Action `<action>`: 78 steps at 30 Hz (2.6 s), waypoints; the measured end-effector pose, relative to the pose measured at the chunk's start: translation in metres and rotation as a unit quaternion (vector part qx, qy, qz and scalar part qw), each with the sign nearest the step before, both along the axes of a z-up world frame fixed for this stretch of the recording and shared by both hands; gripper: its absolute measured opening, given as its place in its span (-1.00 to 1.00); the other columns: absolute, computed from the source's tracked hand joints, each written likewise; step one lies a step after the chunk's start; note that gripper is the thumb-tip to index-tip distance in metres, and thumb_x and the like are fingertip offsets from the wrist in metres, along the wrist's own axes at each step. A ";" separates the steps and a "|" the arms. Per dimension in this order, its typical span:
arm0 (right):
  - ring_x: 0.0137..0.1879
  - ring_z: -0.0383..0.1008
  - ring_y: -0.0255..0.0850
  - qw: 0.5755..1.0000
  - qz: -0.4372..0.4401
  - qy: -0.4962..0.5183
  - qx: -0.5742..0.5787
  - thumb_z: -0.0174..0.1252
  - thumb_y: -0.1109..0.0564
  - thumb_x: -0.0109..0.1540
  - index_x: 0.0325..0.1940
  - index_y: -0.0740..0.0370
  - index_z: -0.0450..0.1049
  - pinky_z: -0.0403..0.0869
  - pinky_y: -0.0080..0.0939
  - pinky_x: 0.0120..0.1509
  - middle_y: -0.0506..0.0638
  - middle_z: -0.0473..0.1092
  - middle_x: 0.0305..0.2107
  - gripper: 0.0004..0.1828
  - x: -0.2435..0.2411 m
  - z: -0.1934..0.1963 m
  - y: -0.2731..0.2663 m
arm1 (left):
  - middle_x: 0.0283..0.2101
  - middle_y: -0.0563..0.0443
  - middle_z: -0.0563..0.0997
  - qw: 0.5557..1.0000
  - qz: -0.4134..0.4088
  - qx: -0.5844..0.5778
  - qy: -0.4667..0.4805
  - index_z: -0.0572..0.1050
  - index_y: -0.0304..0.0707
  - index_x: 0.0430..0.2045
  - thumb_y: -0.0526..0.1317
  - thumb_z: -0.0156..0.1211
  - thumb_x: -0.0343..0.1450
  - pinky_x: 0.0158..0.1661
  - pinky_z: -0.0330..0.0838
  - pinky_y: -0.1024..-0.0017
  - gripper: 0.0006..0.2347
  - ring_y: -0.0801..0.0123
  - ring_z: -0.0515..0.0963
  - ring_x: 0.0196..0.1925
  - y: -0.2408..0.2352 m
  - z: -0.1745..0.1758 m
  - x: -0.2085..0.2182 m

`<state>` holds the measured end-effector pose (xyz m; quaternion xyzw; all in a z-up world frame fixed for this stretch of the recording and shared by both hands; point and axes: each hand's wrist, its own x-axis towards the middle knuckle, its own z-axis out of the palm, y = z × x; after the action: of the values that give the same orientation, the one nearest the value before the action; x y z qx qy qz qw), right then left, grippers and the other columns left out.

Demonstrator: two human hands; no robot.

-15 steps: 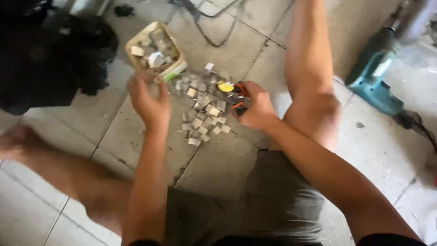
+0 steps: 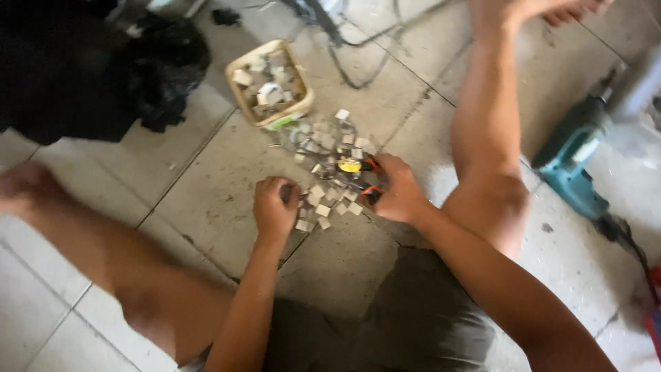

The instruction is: Trimming small square metal pieces using hand-held pliers while sitting on the floor.

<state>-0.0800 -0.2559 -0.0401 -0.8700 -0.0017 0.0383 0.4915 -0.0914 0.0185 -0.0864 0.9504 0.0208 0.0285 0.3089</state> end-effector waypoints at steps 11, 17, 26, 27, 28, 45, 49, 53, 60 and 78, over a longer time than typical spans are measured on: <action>0.12 0.48 0.13 0.991 0.018 0.096 -0.088 0.58 0.02 -0.23 0.15 0.18 0.47 0.47 0.02 0.23 0.20 0.43 -0.11 -0.12 -0.002 -0.002 0.006 | -0.19 -0.12 0.57 0.992 0.020 -0.045 0.118 0.57 -0.26 -0.22 -0.28 0.28 0.36 -0.08 0.53 0.19 -0.84 0.03 0.60 -0.06 0.008 0.025 -0.016; 0.18 0.45 0.12 0.990 0.015 0.107 -0.090 0.58 -0.05 -0.24 0.19 0.23 0.43 0.40 0.04 0.33 0.19 0.41 -0.05 -0.04 0.000 0.005 0.009 | -0.24 -0.26 0.58 0.976 0.060 -0.203 0.056 0.58 -0.41 -0.23 -0.49 0.24 0.36 -0.17 0.61 0.19 -0.85 -0.08 0.66 -0.16 0.013 0.044 -0.016; 0.05 0.48 0.17 0.995 0.032 0.087 -0.041 0.59 0.09 -0.20 0.22 0.36 0.39 0.52 0.03 0.10 0.27 0.38 -0.13 -0.05 -0.008 0.013 0.007 | -0.22 -0.18 0.58 0.874 0.076 -0.480 0.011 0.51 -0.34 -0.18 -0.47 0.15 0.40 -0.29 0.61 0.36 -0.84 0.21 0.65 -0.24 0.012 0.061 -0.046; 0.03 0.49 0.18 0.994 0.045 0.077 -0.059 0.56 0.10 -0.16 0.21 0.35 0.39 0.53 0.03 0.08 0.27 0.39 -0.16 -0.11 -0.010 0.016 0.009 | -0.23 -0.19 0.53 0.831 0.070 -0.551 0.005 0.47 -0.39 -0.16 -0.49 0.11 0.41 -0.34 0.63 0.41 -0.84 0.29 0.61 -0.30 0.009 0.062 -0.050; 0.03 0.49 0.18 0.994 0.045 0.078 -0.059 0.56 0.10 -0.16 0.21 0.35 0.39 0.53 0.03 0.08 0.27 0.39 -0.16 -0.11 -0.011 0.011 0.009 | -0.23 -0.19 0.53 0.831 0.071 -0.551 0.007 0.47 -0.39 -0.16 -0.49 0.11 0.41 -0.34 0.63 0.41 -0.84 0.29 0.61 -0.30 0.010 0.056 -0.050; 0.07 0.49 0.27 0.989 0.139 -0.031 -0.045 0.59 0.01 -0.28 0.17 0.31 0.42 0.43 0.16 0.19 0.29 0.43 -0.16 -0.02 -0.017 0.001 0.007 | -0.22 -0.14 0.61 0.857 -0.003 -0.511 -0.072 0.46 -0.27 0.16 -0.41 0.28 0.42 -0.34 0.44 0.50 -0.62 0.37 0.60 -0.22 0.013 0.044 -0.040; 0.06 0.48 0.26 0.982 0.160 -0.062 -0.076 0.56 0.03 -0.28 0.17 0.25 0.43 0.40 0.12 0.23 0.25 0.42 -0.16 -0.06 -0.018 -0.004 0.003 | -0.26 -0.18 0.64 0.857 -0.001 -0.511 -0.070 0.46 -0.30 0.14 -0.46 0.31 0.36 -0.33 0.43 0.50 -0.58 0.35 0.59 -0.28 0.015 0.052 -0.037; 0.08 0.45 0.31 0.971 0.207 -0.062 -0.100 0.54 -0.03 -0.27 0.23 0.28 0.39 0.37 0.22 0.23 0.31 0.41 -0.13 0.02 -0.016 -0.004 0.004 | -0.29 -0.19 0.66 0.860 -0.013 -0.500 -0.101 0.47 -0.34 0.09 -0.52 0.33 0.33 -0.28 0.50 0.46 -0.59 0.32 0.63 -0.29 0.018 0.053 -0.037; 0.03 0.44 0.26 0.939 0.261 -0.099 -0.202 0.46 -0.14 -0.32 0.14 0.26 0.39 0.39 0.20 0.13 0.25 0.38 -0.17 -0.01 -0.025 0.015 0.012 | -0.36 -0.10 0.71 0.876 -0.038 -0.464 -0.125 0.57 -0.29 -0.09 -0.47 0.44 0.27 -0.28 0.58 0.45 -0.66 0.34 0.70 -0.35 0.023 0.058 -0.038; -0.41 0.40 -0.07 0.965 0.149 -0.123 -0.177 0.26 0.42 -0.09 -0.07 0.39 0.53 0.35 -0.14 -0.29 0.11 0.47 -0.39 -0.52 -0.027 0.037 -0.008 | -0.32 -0.03 0.68 0.864 -0.042 -0.492 -0.098 0.57 -0.34 -0.28 -0.48 0.42 0.29 -0.33 0.50 0.66 -0.80 0.46 0.69 -0.35 0.027 0.064 -0.044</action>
<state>-0.1074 -0.2644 -0.0031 -0.9312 -0.1848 0.0038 0.3141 -0.1358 0.0456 -0.0226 0.6670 -0.0380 0.0946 0.7381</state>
